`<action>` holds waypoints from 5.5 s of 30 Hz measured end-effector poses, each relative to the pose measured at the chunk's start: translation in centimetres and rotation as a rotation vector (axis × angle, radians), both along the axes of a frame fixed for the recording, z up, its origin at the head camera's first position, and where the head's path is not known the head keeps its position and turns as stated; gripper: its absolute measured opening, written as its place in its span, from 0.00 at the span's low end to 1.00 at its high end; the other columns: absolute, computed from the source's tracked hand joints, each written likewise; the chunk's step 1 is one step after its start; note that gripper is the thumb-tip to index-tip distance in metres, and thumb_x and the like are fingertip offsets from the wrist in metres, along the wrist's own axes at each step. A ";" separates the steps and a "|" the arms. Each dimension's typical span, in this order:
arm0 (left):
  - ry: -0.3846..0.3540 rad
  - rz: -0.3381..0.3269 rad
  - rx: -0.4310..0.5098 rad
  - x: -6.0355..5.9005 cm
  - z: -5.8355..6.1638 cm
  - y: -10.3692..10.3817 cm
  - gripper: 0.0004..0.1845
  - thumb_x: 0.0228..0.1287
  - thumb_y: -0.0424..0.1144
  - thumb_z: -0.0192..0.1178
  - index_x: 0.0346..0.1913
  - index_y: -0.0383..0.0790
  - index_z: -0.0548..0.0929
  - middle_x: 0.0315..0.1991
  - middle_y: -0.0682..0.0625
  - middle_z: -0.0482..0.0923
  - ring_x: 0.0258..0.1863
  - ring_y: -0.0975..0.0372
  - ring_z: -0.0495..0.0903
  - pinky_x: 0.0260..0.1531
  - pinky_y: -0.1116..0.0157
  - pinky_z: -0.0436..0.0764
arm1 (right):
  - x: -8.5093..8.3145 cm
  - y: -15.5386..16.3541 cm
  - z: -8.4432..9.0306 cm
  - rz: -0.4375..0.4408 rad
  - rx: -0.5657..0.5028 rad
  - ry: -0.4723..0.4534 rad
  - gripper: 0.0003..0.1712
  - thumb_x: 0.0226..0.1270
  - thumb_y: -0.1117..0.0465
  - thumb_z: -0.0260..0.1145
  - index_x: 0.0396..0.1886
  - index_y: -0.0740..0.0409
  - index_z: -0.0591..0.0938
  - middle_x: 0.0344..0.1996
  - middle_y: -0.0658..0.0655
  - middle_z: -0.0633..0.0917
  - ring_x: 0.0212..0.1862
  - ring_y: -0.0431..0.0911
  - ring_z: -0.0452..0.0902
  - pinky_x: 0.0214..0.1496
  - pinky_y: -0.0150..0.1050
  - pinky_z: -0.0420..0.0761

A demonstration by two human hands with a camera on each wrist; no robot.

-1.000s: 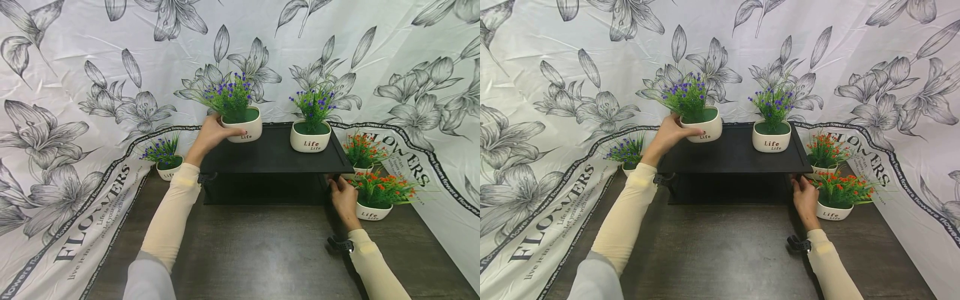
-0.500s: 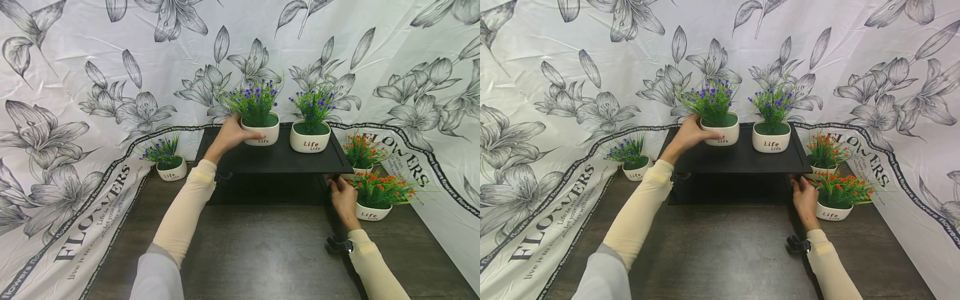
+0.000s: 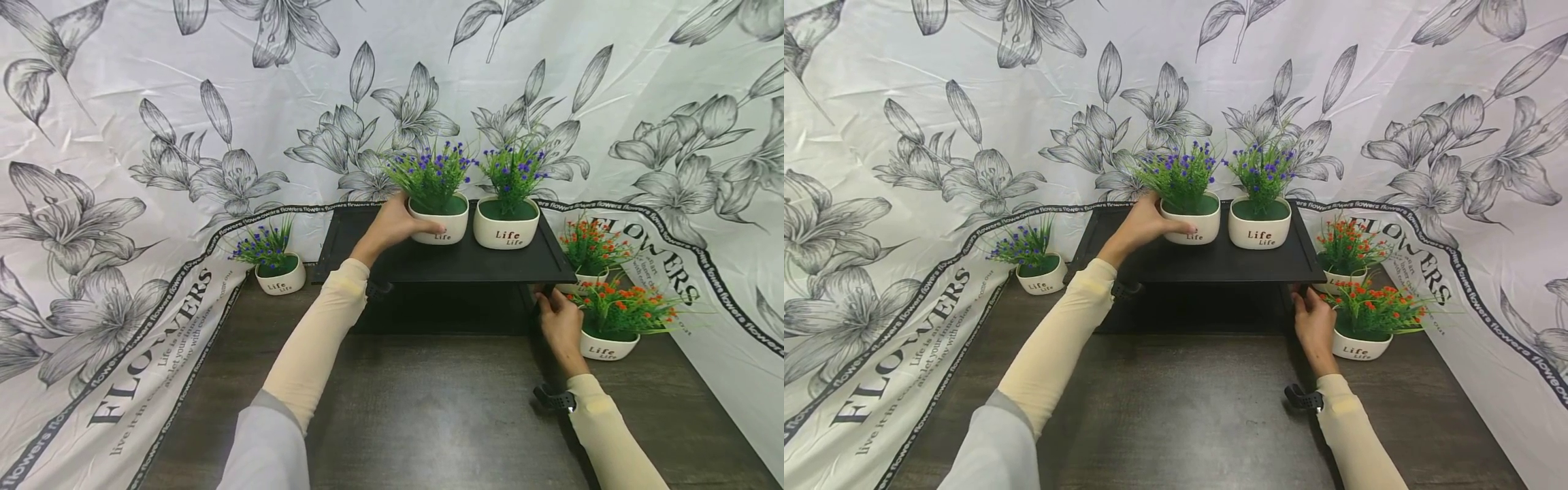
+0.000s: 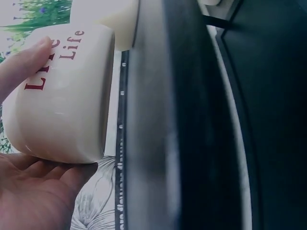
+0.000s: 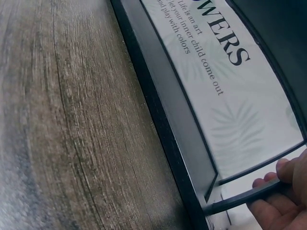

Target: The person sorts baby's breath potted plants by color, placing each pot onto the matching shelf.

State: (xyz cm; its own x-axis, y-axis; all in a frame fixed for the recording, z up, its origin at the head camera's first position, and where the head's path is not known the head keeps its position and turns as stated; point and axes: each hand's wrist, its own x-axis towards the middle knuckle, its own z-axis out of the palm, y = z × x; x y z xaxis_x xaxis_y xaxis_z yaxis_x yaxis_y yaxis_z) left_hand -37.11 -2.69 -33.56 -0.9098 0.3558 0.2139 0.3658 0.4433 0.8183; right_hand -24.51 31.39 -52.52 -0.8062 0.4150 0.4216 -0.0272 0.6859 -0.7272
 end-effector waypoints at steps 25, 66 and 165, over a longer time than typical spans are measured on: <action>-0.105 -0.018 -0.011 -0.5 -1.6 0.7 0.61 0.53 0.55 0.83 0.84 0.44 0.59 0.69 0.42 0.76 0.65 0.50 0.79 0.68 0.48 0.78 | -0.2 0.2 -0.2 -0.001 -0.008 -0.003 0.09 0.80 0.60 0.67 0.46 0.62 0.89 0.36 0.67 0.92 0.33 0.45 0.82 0.30 0.24 0.67; 0.163 0.088 0.161 2.8 -1.2 -8.8 0.15 0.73 0.39 0.71 0.57 0.35 0.87 0.48 0.39 0.90 0.49 0.48 0.89 0.52 0.58 0.85 | 0.1 0.0 -0.4 -0.016 -0.014 -0.004 0.11 0.80 0.61 0.67 0.51 0.61 0.90 0.42 0.65 0.93 0.40 0.47 0.86 0.37 0.29 0.71; -0.325 0.655 0.340 1.2 -17.8 -28.9 0.64 0.70 0.35 0.68 0.85 0.43 0.23 0.88 0.37 0.33 0.88 0.47 0.42 0.86 0.52 0.52 | 0.0 -0.2 -0.4 -0.008 -0.029 -0.020 0.13 0.83 0.59 0.64 0.55 0.60 0.89 0.46 0.67 0.93 0.48 0.63 0.90 0.44 0.50 0.81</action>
